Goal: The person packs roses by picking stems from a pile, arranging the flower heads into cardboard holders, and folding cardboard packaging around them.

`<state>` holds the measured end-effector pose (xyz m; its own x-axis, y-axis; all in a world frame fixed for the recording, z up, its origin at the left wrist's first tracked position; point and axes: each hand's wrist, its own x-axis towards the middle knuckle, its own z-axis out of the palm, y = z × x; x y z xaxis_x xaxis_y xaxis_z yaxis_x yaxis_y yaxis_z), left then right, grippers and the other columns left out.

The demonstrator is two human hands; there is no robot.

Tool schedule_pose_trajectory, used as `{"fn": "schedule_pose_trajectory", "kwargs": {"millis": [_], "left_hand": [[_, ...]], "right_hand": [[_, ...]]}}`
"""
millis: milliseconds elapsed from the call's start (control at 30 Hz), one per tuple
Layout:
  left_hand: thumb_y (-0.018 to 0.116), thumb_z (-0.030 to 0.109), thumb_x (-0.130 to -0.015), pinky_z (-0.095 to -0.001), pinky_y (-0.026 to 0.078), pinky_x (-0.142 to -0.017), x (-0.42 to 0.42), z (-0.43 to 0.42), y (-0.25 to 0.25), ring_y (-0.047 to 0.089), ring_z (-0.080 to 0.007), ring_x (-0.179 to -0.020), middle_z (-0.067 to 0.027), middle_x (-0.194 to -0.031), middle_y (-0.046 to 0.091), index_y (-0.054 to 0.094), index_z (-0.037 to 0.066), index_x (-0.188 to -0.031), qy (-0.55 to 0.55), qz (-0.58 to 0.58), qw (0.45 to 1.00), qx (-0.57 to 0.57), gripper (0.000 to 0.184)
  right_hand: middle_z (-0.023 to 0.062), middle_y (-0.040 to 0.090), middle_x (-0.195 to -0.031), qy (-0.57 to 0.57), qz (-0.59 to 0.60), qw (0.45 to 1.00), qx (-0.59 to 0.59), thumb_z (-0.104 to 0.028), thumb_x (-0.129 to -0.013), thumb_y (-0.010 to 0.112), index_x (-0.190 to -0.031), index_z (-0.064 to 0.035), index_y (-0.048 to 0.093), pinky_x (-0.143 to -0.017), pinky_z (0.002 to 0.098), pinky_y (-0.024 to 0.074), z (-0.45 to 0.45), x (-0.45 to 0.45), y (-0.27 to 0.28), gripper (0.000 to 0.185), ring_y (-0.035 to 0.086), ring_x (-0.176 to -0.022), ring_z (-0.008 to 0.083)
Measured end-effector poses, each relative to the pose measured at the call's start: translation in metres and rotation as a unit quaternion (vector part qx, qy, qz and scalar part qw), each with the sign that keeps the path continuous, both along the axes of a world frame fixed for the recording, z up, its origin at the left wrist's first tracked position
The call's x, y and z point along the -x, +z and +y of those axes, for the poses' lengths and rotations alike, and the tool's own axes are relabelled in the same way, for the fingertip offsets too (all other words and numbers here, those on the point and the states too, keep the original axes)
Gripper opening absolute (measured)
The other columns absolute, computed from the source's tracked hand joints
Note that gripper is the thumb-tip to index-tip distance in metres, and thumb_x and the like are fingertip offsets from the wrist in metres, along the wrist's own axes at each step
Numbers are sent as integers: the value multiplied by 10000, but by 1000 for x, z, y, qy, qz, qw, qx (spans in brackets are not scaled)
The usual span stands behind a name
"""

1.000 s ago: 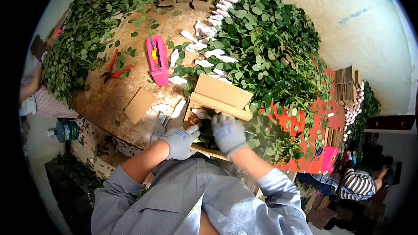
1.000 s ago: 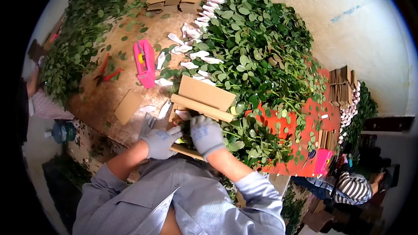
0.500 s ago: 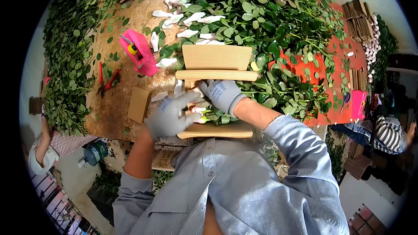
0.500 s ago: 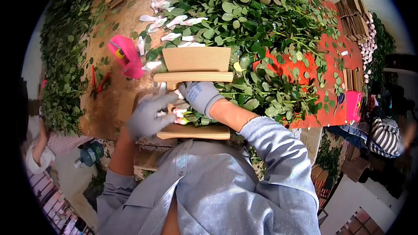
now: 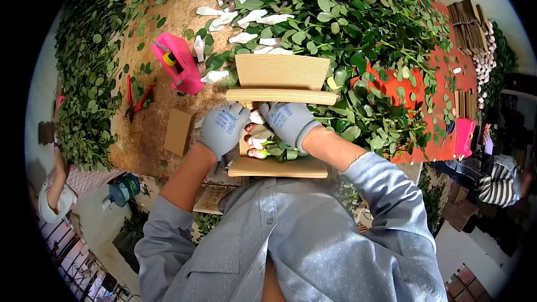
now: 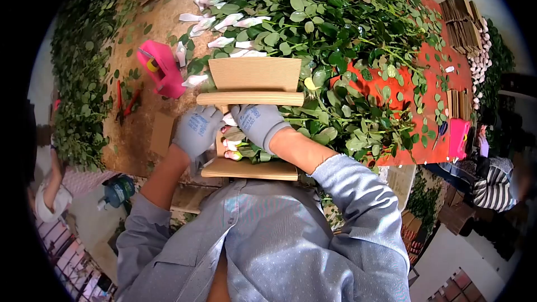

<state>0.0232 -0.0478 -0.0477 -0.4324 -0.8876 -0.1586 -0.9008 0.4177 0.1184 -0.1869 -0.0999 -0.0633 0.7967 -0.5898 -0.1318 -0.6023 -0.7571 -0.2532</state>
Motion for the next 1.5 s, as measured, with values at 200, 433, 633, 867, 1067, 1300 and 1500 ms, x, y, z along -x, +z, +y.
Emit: {"fn": "schedule_pose_trajectory", "kwargs": {"millis": [200, 433, 633, 867, 1067, 1300, 1500], "left_hand": [[658, 167, -774, -431, 521, -756, -3, -1, -2, 639, -301, -866, -95, -906, 627, 623, 96, -910, -29, 20, 999, 5, 157], [682, 182, -758, -435, 516, -736, -6, -1, -3, 632, -302, -806, -103, -872, 623, 617, 96, -840, -19, 57, 998, 21, 136], [701, 200, -744, -404, 506, -702, -8, 3, -7, 659, -286, -752, -93, -804, 646, 626, 104, -818, 25, 70, 994, 81, 142], [696, 149, -723, -425, 503, -675, -14, 13, -14, 630, -306, -692, -95, -725, 605, 580, 102, -741, 61, 115, 981, 145, 127], [683, 167, -792, -465, 528, -709, -82, 18, -10, 651, -335, -751, -116, -797, 646, 611, 78, -817, 245, 56, 967, 44, 118], [618, 298, -915, -475, 530, -873, -41, 37, 62, 664, -348, -980, -204, -1011, 670, 653, 43, -1053, 123, 85, 983, -111, 292], [606, 194, -930, -455, 504, -977, 20, 47, 45, 648, -368, -1124, -172, -1280, 634, 634, 80, -1282, 1, 252, 959, -129, 371]], "right_hand": [[201, 701, -973, 5, 69, 997, 44, -158, -954, 531, -1202, -47, 616, -729, 488, 553, 1, -6, -1, 285, 705, -889, 358], [198, 708, -1000, 7, 68, 996, 53, -164, -975, 510, -1208, -10, 614, -735, 497, 547, 0, -4, -7, 298, 699, -893, 363], [198, 709, -1009, 15, 91, 995, 43, -156, -974, 505, -1225, -1, 608, -759, 504, 534, -2, -6, -6, 313, 695, -899, 370], [206, 708, -1023, 3, 91, 995, 30, -143, -960, 515, -1242, -8, 595, -784, 504, 537, -2, -6, -6, 323, 697, -940, 372], [214, 705, -1025, -8, 61, 998, 31, -153, -952, 541, -1190, -24, 597, -786, 505, 542, -4, -6, -6, 276, 697, -924, 392], [185, 734, -1005, 21, 9, 1000, 12, -153, -928, 566, -1070, -50, 662, -733, 474, 577, -2, -6, 2, 200, 725, -911, 353], [183, 737, -1059, 25, 53, 998, -6, -160, -933, 577, -1118, -37, 671, -744, 450, 592, 3, -14, 6, 241, 735, -932, 333]]}}
